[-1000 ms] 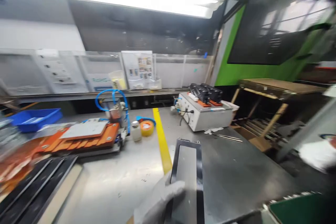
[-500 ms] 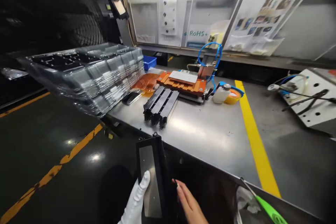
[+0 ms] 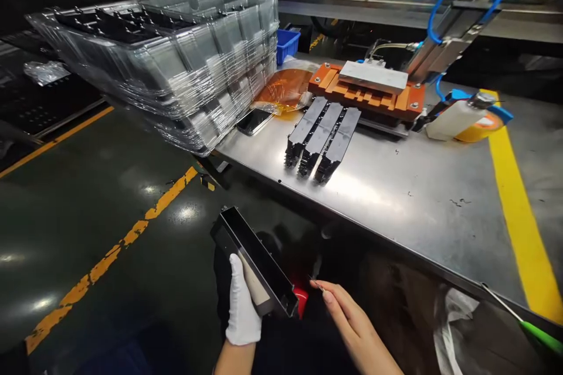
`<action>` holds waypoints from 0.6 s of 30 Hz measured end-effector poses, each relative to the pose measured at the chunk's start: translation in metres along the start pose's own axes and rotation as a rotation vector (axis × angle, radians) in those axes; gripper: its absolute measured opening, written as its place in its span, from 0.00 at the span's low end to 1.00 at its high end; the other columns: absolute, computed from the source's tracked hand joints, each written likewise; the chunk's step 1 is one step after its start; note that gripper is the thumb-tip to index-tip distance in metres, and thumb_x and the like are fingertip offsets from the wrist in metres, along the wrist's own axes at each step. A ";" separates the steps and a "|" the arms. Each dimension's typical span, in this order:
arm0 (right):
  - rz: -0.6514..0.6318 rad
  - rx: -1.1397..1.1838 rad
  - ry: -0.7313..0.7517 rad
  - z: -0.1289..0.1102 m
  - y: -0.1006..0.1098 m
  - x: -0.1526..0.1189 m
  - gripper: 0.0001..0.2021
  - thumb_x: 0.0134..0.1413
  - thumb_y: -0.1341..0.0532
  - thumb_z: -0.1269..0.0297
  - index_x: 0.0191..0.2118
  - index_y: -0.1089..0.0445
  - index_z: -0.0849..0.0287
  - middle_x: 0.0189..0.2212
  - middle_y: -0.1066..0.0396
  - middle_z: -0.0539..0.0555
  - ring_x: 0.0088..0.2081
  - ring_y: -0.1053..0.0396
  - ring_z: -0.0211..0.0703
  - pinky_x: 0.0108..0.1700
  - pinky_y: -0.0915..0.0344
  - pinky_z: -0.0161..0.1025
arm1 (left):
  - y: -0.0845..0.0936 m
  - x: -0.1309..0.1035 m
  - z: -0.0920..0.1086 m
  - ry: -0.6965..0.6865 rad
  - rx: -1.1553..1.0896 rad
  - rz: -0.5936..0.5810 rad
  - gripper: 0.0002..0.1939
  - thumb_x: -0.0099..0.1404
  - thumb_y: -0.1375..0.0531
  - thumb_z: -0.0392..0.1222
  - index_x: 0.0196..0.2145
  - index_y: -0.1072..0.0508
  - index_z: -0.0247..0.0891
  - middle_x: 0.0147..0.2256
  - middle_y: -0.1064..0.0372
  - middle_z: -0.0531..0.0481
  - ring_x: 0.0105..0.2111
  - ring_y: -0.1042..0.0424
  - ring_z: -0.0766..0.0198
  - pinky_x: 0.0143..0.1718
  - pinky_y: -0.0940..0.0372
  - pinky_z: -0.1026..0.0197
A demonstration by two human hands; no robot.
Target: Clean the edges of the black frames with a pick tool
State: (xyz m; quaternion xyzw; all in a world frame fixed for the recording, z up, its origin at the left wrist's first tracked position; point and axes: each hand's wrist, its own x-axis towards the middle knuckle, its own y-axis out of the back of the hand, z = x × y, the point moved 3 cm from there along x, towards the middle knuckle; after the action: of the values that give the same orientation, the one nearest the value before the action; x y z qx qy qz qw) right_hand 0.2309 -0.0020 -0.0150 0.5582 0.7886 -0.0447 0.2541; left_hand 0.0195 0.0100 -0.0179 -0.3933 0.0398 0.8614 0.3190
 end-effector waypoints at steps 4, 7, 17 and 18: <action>0.032 -0.037 0.049 -0.014 -0.002 -0.006 0.17 0.69 0.49 0.46 0.55 0.30 0.42 0.50 0.28 0.48 0.55 0.33 0.45 0.56 0.34 0.35 | -0.015 -0.010 0.012 0.083 -0.075 -0.019 0.26 0.67 0.47 0.65 0.50 0.24 0.45 0.45 0.21 0.55 0.58 0.32 0.62 0.59 0.38 0.66; 0.057 -0.079 0.144 -0.027 -0.002 -0.010 0.14 0.69 0.48 0.49 0.50 0.29 0.43 0.42 0.27 0.49 0.46 0.28 0.43 0.47 0.31 0.32 | -0.031 -0.015 0.020 0.136 -0.162 -0.022 0.30 0.69 0.52 0.65 0.48 0.22 0.41 0.41 0.20 0.51 0.48 0.24 0.61 0.50 0.31 0.67; 0.004 -0.276 0.379 -0.050 -0.008 -0.011 0.12 0.70 0.48 0.54 0.50 0.28 0.43 0.35 0.27 0.50 0.36 0.25 0.43 0.39 0.27 0.34 | -0.033 -0.010 0.020 0.067 -0.240 -0.028 0.36 0.66 0.53 0.71 0.64 0.38 0.53 0.63 0.37 0.54 0.58 0.32 0.59 0.44 0.27 0.66; 0.001 -0.273 0.373 -0.050 -0.009 -0.011 0.12 0.70 0.48 0.54 0.50 0.29 0.43 0.35 0.27 0.50 0.36 0.25 0.43 0.39 0.27 0.34 | -0.032 -0.010 0.020 0.075 -0.231 -0.031 0.37 0.65 0.53 0.72 0.65 0.40 0.52 0.63 0.37 0.53 0.59 0.33 0.59 0.46 0.27 0.65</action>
State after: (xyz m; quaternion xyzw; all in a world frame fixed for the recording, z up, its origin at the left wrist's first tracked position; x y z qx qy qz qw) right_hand 0.2078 0.0032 0.0309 0.5177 0.8202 0.1667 0.1773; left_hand 0.0303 0.0366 0.0092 -0.4598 -0.0542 0.8399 0.2832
